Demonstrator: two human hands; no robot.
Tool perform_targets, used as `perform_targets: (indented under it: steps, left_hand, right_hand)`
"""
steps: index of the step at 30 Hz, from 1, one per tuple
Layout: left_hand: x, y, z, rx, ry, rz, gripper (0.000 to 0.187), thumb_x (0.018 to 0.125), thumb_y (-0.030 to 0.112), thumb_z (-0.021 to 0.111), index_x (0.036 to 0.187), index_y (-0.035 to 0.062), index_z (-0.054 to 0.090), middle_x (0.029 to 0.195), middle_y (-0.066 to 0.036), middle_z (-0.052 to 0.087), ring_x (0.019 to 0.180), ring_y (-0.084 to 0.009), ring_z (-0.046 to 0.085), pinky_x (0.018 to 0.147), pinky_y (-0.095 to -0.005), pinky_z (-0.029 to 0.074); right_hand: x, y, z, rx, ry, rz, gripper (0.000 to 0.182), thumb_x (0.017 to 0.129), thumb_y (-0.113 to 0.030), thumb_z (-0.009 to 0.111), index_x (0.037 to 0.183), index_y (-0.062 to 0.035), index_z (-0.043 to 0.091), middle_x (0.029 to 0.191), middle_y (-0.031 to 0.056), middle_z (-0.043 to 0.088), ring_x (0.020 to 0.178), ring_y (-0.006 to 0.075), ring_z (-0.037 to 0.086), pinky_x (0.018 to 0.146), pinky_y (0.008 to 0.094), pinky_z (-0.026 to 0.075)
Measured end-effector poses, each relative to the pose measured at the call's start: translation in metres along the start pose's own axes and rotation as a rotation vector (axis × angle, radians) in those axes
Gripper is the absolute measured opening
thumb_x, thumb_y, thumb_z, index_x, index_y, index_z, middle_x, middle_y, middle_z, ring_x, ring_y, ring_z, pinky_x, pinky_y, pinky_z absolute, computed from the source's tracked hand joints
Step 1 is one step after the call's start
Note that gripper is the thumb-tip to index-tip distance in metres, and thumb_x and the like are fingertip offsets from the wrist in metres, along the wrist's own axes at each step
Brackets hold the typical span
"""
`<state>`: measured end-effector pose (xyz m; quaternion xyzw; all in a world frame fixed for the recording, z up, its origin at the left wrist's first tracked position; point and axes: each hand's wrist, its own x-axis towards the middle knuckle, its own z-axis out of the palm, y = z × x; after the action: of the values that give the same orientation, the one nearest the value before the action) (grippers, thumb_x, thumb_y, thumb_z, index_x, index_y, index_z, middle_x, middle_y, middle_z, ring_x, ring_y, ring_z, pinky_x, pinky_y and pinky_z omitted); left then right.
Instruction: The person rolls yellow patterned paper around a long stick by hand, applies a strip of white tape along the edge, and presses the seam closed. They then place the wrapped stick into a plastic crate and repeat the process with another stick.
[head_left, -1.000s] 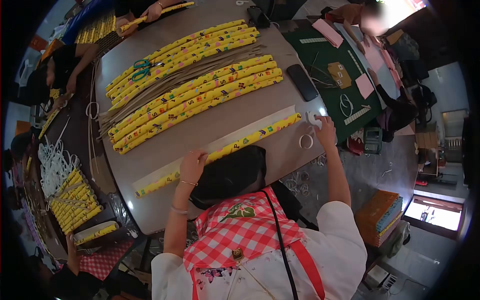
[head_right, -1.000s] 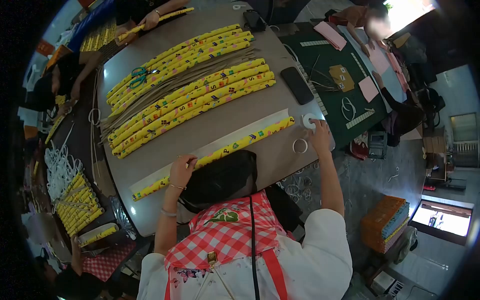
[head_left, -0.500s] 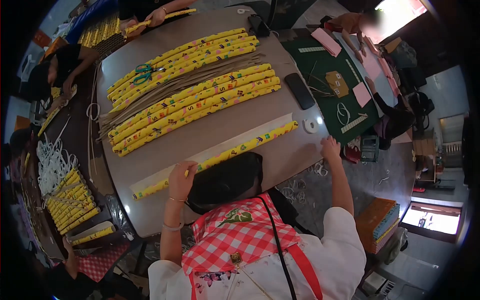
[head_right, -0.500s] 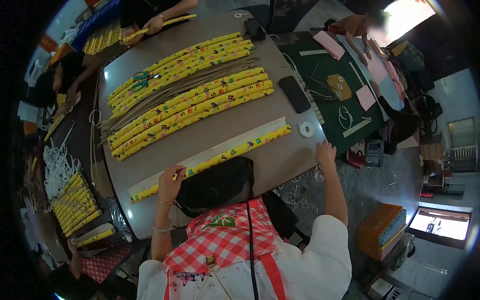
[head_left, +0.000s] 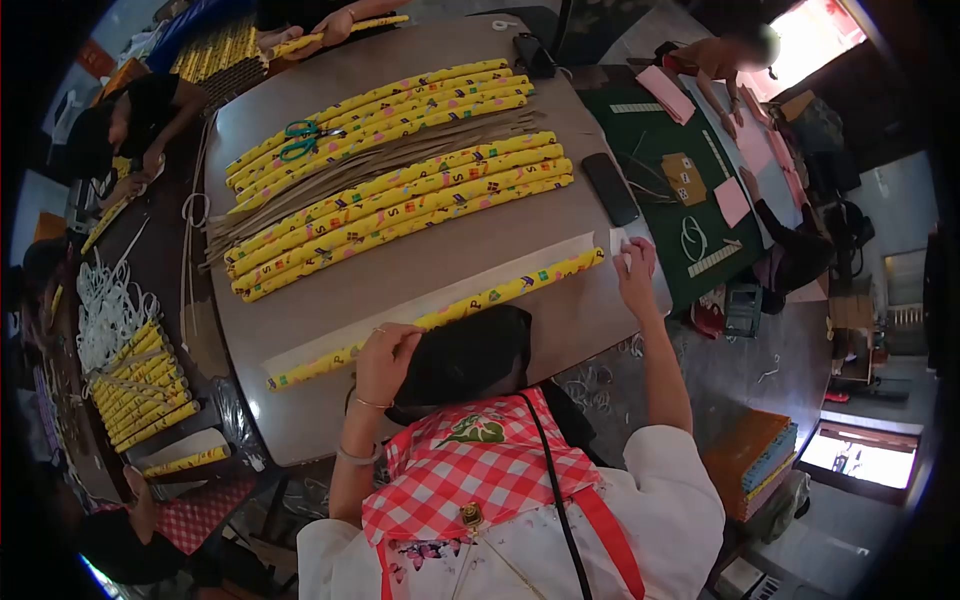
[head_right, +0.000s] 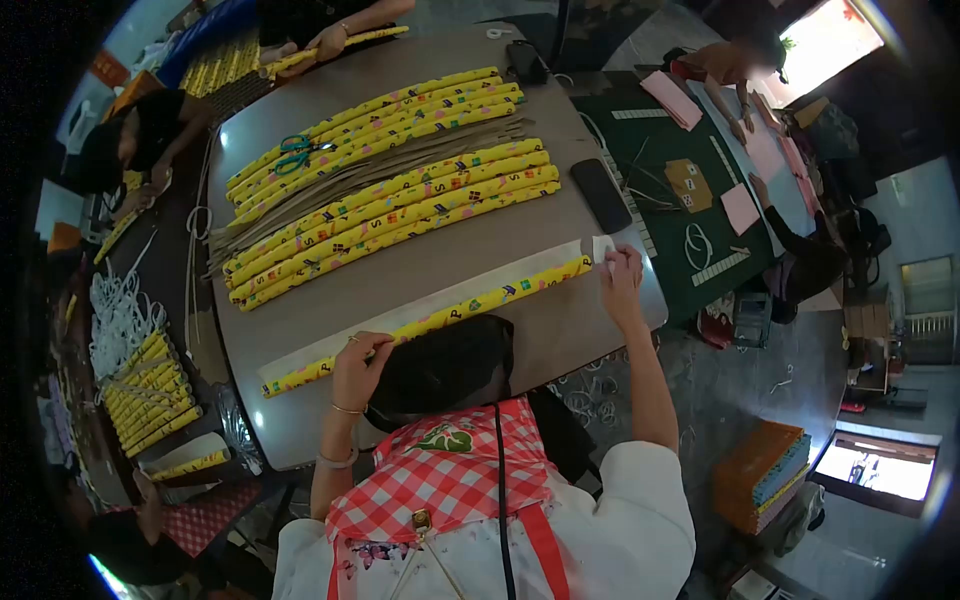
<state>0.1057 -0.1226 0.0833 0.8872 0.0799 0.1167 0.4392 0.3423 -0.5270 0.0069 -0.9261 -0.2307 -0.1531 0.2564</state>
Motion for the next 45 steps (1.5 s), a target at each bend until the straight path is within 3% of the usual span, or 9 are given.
perform_targets:
  steps: [7,19,26,29,30,34,38,40,45]
  left_hand:
    - [0.029,0.068,0.01,-0.228,-0.02,0.085,0.022,0.085,0.012,0.066,0.106,0.0057,0.065,0.094,-0.011,0.064,0.083,-0.0291,0.062,0.072,-0.0349,0.05]
    - [0.012,0.061,0.002,-0.139,0.184,0.062,0.013,0.079,0.008,0.071,0.089,0.0014,0.065,0.082,-0.009,0.065,0.075,-0.0259,0.062,0.066,-0.0328,0.049]
    - [-0.013,0.084,-0.036,-0.413,0.133,-0.195,0.013,0.081,0.01,0.07,0.088,0.0012,0.064,0.082,-0.008,0.064,0.072,-0.0182,0.06,0.066,-0.0281,0.048]
    - [-0.028,0.077,-0.061,-0.35,0.14,-0.24,0.013,0.082,0.01,0.069,0.088,0.0008,0.063,0.081,-0.006,0.062,0.072,-0.0138,0.057,0.066,-0.0261,0.046]
    - [-0.035,0.074,-0.069,-0.306,0.151,-0.252,0.013,0.082,0.01,0.069,0.09,0.0008,0.064,0.081,-0.006,0.063,0.072,-0.0136,0.057,0.066,-0.0253,0.045]
    - [-0.067,0.047,-0.092,-0.222,0.212,-0.356,0.015,0.082,0.011,0.07,0.091,0.001,0.064,0.083,-0.005,0.063,0.072,-0.0128,0.056,0.065,-0.0247,0.045]
    - [-0.097,0.009,-0.111,-0.137,0.403,-0.397,0.016,0.083,0.015,0.07,0.094,0.004,0.066,0.08,-0.003,0.064,0.07,-0.01,0.056,0.063,-0.0239,0.045]
    - [-0.113,-0.011,-0.126,-0.133,0.515,-0.607,0.019,0.084,0.018,0.07,0.097,0.0046,0.068,0.08,-0.002,0.065,0.069,-0.0096,0.057,0.064,-0.0244,0.046]
    - [-0.127,-0.101,-0.128,-0.016,0.575,-0.645,0.022,0.084,0.021,0.071,0.096,0.0032,0.07,0.083,-0.006,0.067,0.073,-0.015,0.062,0.068,-0.0276,0.049]
  right_hand:
    - [0.019,-0.184,-0.032,0.605,-0.368,-0.191,0.021,0.092,-0.011,0.056,0.107,-0.0004,0.047,0.139,0.0187,0.034,0.126,0.0364,0.039,0.104,0.0423,0.033]
    - [0.011,-0.245,0.003,0.553,-0.514,-0.372,0.018,0.086,-0.011,0.061,0.097,-0.0002,0.051,0.135,0.0175,0.042,0.119,0.0362,0.047,0.097,0.0398,0.039]
    - [-0.013,-0.27,0.011,1.518,-1.168,0.796,0.07,0.1,-0.052,0.021,0.119,0.0042,0.058,0.122,0.0118,0.058,0.109,0.0185,0.055,0.092,0.0275,0.041]
    - [-0.002,-0.288,0.003,1.632,-1.317,0.435,0.07,0.1,-0.052,0.024,0.119,0.0062,0.057,0.116,0.0141,0.061,0.105,0.0195,0.056,0.091,0.0278,0.042]
    - [0.017,-0.3,-0.013,0.858,-1.407,0.006,0.065,0.098,-0.051,0.031,0.108,0.0056,0.062,0.119,0.0157,0.059,0.1,0.02,0.055,0.09,0.029,0.04]
    - [0.008,-0.296,0.011,1.405,-1.219,-0.013,0.039,0.091,-0.034,0.05,0.085,0.0018,0.063,0.128,0.0157,0.053,0.097,0.0169,0.055,0.087,0.026,0.04]
    - [0.022,-0.298,0.038,1.282,-1.255,-0.277,0.027,0.092,-0.021,0.052,0.077,-0.0005,0.062,0.122,0.0119,0.056,0.088,0.0136,0.054,0.078,0.0254,0.043]
    - [0.026,-0.305,0.051,1.21,-1.373,0.014,0.029,0.093,-0.021,0.054,0.074,-0.0003,0.062,0.12,0.0113,0.057,0.083,0.0127,0.056,0.073,0.0256,0.044]
    - [0.032,-0.335,0.096,0.918,-1.337,-0.039,0.036,0.093,-0.028,0.055,0.077,0.0028,0.062,0.11,0.0079,0.062,0.09,0.0149,0.056,0.079,0.0264,0.043]
